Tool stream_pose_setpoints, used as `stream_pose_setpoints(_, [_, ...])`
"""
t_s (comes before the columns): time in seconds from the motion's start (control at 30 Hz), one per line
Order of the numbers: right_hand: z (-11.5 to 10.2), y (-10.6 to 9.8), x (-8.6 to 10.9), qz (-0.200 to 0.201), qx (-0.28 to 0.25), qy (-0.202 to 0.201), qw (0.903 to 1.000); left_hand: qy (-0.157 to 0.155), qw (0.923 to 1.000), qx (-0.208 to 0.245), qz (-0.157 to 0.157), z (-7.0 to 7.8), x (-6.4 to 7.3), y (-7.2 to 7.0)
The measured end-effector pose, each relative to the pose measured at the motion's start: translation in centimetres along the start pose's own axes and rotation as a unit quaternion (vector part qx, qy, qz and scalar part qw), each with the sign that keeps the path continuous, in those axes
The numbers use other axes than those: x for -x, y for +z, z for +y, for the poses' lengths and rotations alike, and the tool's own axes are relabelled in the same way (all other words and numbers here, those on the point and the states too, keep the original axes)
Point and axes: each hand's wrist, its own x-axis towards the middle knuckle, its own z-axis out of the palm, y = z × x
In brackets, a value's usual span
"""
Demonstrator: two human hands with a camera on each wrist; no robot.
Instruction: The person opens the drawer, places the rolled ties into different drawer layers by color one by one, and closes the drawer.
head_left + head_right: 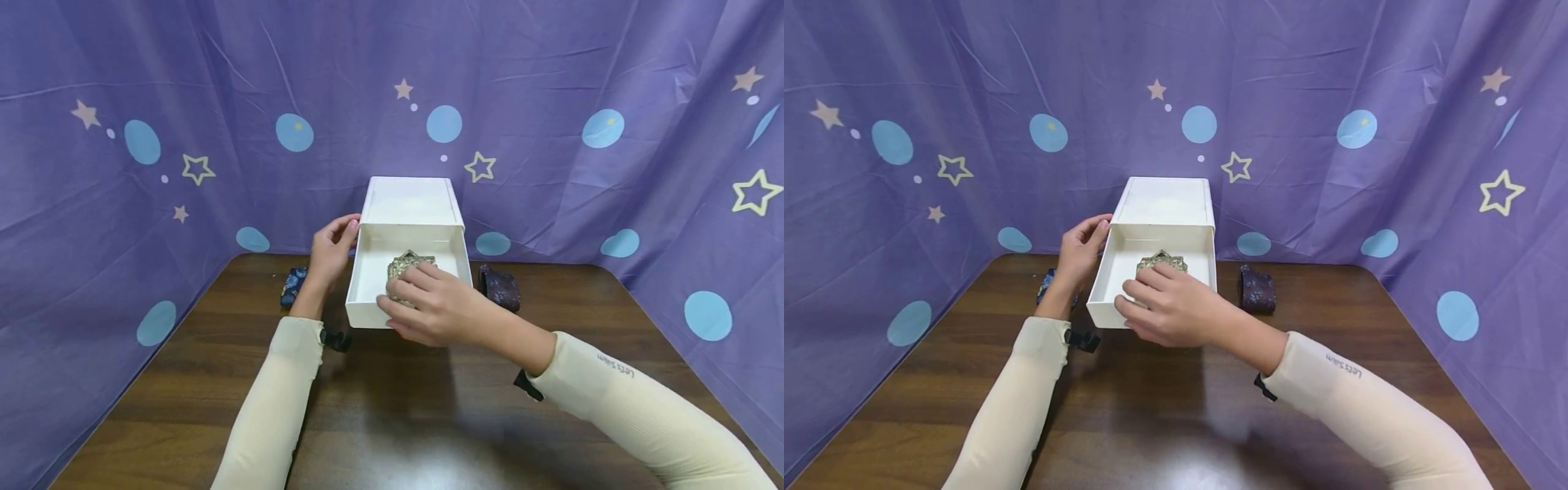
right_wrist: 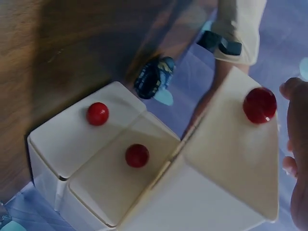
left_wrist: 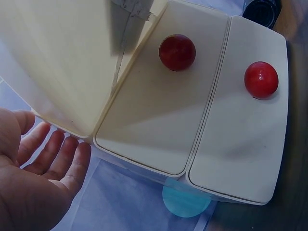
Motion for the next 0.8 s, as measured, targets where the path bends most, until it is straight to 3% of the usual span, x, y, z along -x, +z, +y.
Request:
stream_pose_setpoints(0.4, [-2.4, 1.6, 1.9, -0.005, 0.088, -0.104, 0.9906, 0.001, 0.9999, -0.014, 0.0, 0.1, -0.1, 0.0])
stream_pose_setpoints(0.57, [-3.4, 2.3, 2.8, 0.007, 0.111, -0.099, 0.9888, -0.003, 0.9999, -0.011, 0.0, -0.1, -0.1, 0.0])
stream_pose_setpoints(0.8, [-3.9, 2.5, 3.7, 0.018, 0.132, -0.05, 0.9898, -0.003, 0.9999, -0.012, -0.001, 0.0, 0.0, -0.1])
